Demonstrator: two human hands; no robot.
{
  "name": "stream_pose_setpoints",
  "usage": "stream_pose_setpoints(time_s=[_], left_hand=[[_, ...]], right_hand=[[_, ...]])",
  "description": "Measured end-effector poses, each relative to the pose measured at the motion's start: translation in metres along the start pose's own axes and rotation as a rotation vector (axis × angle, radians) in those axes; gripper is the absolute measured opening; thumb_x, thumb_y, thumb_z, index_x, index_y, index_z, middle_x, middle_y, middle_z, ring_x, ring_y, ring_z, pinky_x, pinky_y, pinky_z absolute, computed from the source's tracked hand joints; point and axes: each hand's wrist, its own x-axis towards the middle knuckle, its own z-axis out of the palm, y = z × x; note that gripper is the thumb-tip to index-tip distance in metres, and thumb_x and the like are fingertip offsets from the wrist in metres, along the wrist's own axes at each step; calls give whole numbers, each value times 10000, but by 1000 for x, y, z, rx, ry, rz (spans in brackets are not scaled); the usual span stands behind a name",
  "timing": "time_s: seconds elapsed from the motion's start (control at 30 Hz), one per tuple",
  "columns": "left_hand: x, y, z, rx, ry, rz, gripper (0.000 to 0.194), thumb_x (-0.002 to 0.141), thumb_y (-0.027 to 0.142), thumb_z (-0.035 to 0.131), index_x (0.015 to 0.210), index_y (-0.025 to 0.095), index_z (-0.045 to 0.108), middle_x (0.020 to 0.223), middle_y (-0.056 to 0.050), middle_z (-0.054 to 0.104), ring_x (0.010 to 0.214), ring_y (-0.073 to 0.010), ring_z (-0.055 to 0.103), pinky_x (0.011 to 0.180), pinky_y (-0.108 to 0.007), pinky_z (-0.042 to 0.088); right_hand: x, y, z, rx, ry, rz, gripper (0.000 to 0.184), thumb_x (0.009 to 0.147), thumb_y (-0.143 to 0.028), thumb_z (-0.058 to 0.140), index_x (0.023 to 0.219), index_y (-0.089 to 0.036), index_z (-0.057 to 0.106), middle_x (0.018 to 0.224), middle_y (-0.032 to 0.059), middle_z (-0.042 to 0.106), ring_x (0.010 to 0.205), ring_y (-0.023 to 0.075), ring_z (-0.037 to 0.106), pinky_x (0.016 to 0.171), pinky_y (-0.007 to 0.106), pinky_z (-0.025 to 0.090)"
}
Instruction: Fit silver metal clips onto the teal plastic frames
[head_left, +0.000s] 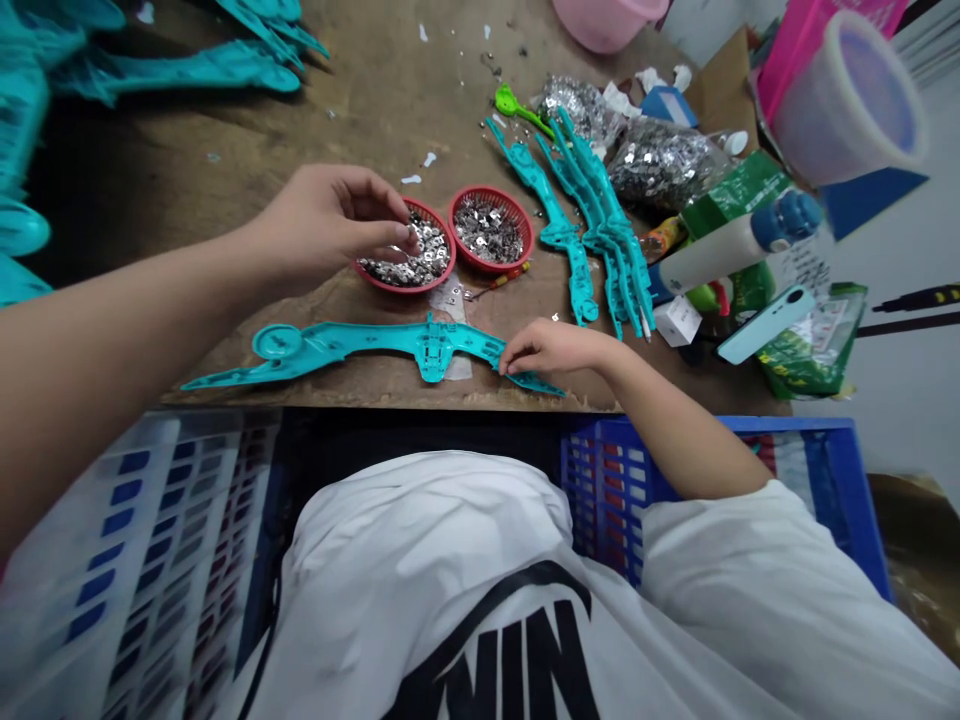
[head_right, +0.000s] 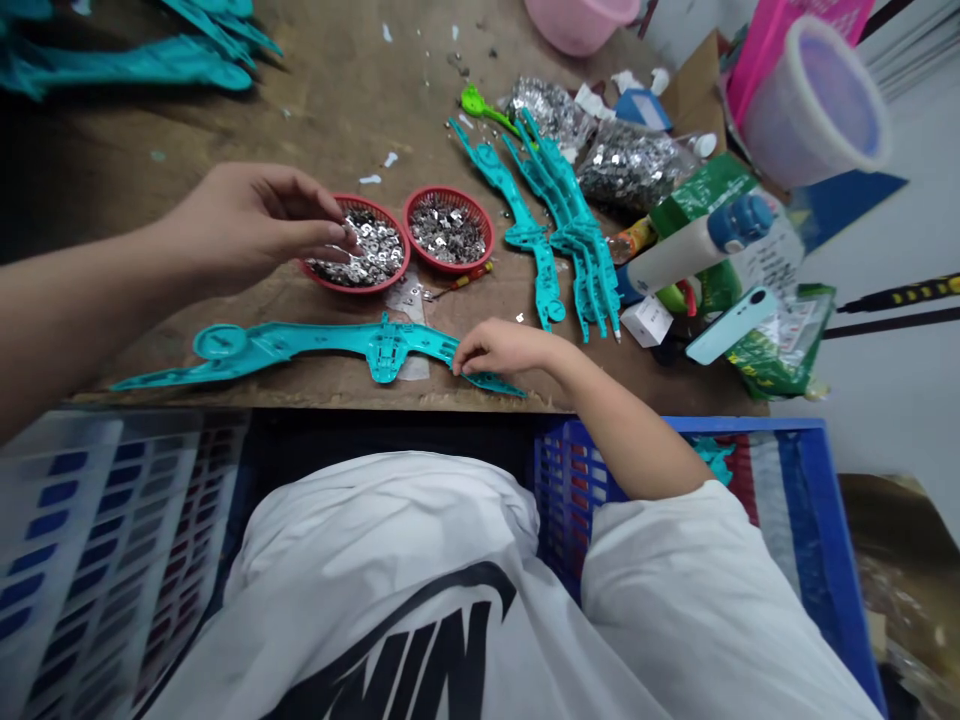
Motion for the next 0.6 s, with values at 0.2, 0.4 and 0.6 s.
stream_pose_setpoints(time_s=[0.2, 0.4, 0.6], left_hand=[[-1, -7, 3, -216, -48, -4, 337, 969, 62, 961, 1296, 125, 908, 1020, -107, 930, 985, -257, 909, 1312, -737, 736], [0, -15, 4, -296, -84, 20, 228, 883, 109, 976, 1086, 133, 875, 1042, -109, 913, 1080, -331, 958, 1361, -888, 670], [-9, -12, 5, -208, -111, 42, 281, 813, 199, 1027, 1010, 169, 829, 973, -62, 918, 1143, -399, 982, 1371, -970, 611]], right_hand=[[10, -2, 7, -28, 21, -41, 222, 1130, -175, 832, 1226, -191, 1031, 1201, 71, 1002, 1070, 235, 900, 998, 302, 606], [8, 6, 1, 2, 152, -270, 223, 1127, -232, 798, 1173, -197, 1014, 1225, 106, 988, 1099, 257, 898, 1038, 346, 639], [7, 16, -4, -129, 347, -294, 201, 1125, -252, 790, 1191, -194, 971, 1135, 107, 962, 1014, 278, 859, 979, 378, 613]])
